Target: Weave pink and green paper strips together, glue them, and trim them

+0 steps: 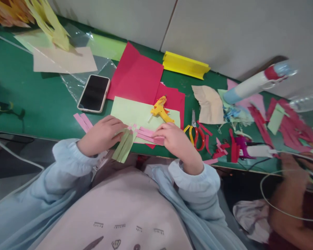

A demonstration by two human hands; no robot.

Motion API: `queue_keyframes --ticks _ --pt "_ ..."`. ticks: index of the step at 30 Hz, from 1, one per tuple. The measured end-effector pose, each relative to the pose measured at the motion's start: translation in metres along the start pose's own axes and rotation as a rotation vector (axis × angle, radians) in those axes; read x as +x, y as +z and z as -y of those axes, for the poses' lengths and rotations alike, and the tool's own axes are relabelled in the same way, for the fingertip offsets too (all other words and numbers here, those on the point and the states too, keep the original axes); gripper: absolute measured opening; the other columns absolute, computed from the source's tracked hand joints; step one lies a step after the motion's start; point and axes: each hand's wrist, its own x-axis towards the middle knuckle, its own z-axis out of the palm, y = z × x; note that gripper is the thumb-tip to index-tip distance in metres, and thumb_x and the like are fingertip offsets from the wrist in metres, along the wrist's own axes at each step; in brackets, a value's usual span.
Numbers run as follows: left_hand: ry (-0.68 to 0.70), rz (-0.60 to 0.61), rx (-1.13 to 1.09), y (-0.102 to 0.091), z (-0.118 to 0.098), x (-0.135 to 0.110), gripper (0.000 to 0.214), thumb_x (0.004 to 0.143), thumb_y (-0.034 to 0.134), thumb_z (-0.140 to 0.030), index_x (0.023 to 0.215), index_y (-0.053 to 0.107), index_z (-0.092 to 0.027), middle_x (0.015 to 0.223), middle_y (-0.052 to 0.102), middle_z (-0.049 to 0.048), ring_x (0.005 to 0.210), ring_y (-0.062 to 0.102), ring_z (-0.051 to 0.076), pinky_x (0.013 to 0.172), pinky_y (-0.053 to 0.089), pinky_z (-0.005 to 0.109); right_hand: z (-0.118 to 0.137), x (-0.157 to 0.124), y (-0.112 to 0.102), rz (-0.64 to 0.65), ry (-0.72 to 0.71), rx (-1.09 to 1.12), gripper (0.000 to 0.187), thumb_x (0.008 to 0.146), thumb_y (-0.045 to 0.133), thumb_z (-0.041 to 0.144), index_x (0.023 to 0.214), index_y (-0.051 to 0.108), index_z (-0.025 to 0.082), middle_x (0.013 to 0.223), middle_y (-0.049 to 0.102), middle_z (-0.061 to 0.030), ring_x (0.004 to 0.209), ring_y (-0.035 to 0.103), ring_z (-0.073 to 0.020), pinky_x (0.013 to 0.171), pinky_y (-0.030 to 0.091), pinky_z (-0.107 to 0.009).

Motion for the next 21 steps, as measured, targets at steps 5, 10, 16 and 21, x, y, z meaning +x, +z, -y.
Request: queue_keyframes --ticks 5,10,16,21 --pt "0.095 0.101 -0.036 0.007 0.01 0.023 0.029 0.092 0.049 -0.023 0.117 0.064 -0.017 0.122 0.066 0.01 0.112 0.058 0.025 0.1 0.045 0.042 0.004 -0.009 -0.002 -0.09 0.01 -0.056 0.044 0.078 0.04 -0.005 0.089 0.076 0.018 0.094 0.068 -0.0069 0.097 0.054 -0.0222 0.09 0.041 -0.035" --pt "0.07 0.148 -0.013 0.021 0.011 0.032 0.036 0.091 0.054 -0.027 0.126 0.058 -0.019 0.124 0.065 0.0105 0.116 0.057 0.026 0.099 0.045 0.042 0.013 -0.003 0.028 0.016 -0.006 -0.161 0.038 0.087 0.042 0.003 0.107 0.072 0.016 0.099 0.067 -0.0093 0.098 0.054 -0.0226 0.087 0.041 -0.033" --pt "0.084 0.149 -0.007 0.024 0.013 0.042 0.033 0.088 0.055 -0.026 0.12 0.062 -0.018 0.108 0.066 0.0119 0.103 0.059 0.025 0.094 0.046 0.039 0.009 -0.002 0.048 -0.027 0.002 -0.161 0.037 0.087 0.04 0.002 0.107 0.07 0.015 0.101 0.064 -0.0098 0.099 0.054 -0.0219 0.089 0.042 -0.032" --pt "0.092 0.175 -0.083 0.021 0.014 0.055 0.021 0.076 0.059 -0.021 0.095 0.07 -0.021 0.091 0.067 0.008 0.095 0.059 0.024 0.092 0.044 0.037 0.006 -0.004 0.051 -0.079 -0.007 -0.121 0.034 0.088 0.04 0.005 0.102 0.069 0.015 0.097 0.064 -0.0095 0.096 0.054 -0.0219 0.087 0.042 -0.033"
